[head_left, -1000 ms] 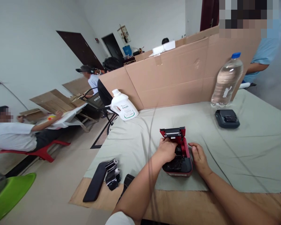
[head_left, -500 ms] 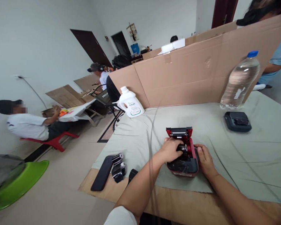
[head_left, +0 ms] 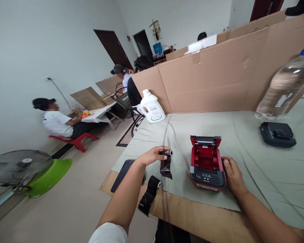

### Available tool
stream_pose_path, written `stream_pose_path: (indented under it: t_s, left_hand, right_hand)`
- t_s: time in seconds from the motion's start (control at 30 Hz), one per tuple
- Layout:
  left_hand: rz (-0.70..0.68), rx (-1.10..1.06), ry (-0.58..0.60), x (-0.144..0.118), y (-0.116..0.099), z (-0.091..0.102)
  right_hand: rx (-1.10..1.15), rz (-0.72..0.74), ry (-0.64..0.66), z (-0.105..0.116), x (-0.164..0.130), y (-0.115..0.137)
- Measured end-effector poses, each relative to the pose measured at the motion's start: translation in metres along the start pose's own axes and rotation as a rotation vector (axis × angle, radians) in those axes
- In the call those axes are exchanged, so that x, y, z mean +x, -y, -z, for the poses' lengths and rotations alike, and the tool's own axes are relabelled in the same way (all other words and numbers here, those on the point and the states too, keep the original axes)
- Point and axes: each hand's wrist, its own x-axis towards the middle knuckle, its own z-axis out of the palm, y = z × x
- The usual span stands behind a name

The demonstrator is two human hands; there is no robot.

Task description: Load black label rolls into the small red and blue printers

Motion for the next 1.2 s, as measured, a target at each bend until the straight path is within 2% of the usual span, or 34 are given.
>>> stream_pose_path:
  t_s: [0.1, 0.2, 0.37, 0.5, 0.63, 0.8, 0.9, 1.07, 1.13, 1.2]
  left_hand:
    - [0.078, 0.305, -0.065, 0.006, 0.025, 0.014]
    - [0.080, 0.555, -0.152, 0.014, 0.047, 0.014]
    - [0.073, 0.690, -0.282, 0.024, 0.074, 0.004]
    - [0.067, 0.736, -0.336, 0.024, 0.084, 0.002]
    - [0.048, 0.737, -0.367, 0.014, 0.079, 0.001]
    - [0.023, 0.728, -0.398, -0.019, 0.063, 0.004]
    - [0.038, 0.701, -0.350, -0.039, 0.055, 0.001]
    - [0.027, 0.615, -0.311, -0.058, 0.041, -0.019]
    - [0.035, 0.684, -0.243, -0.062, 0.040, -0.025]
    - [0.109, 0.828, -0.147, -0.067, 0.043, -0.027]
  right_hand:
    - [-0.007, -0.010, 0.006, 0.000, 0.001, 0.001]
    - [-0.011, -0.008, 0.002, 0.000, 0.001, 0.002]
    - [-0.017, 0.001, 0.001, 0.002, 0.001, 0.004]
    - [-0.023, 0.006, 0.007, 0.002, 0.002, 0.003]
    - [-0.019, 0.005, 0.006, 0.001, 0.002, 0.000]
    - [-0.022, 0.011, 0.012, 0.001, 0.002, 0.001]
    - [-0.032, -0.002, 0.005, 0.001, 0.002, 0.002]
    - [-0.028, -0.015, 0.018, 0.001, 0.001, 0.003]
    - [-0.035, -0.010, 0.014, 0.001, 0.001, 0.003]
    - [-0.035, -0.008, 0.015, 0.001, 0.001, 0.003]
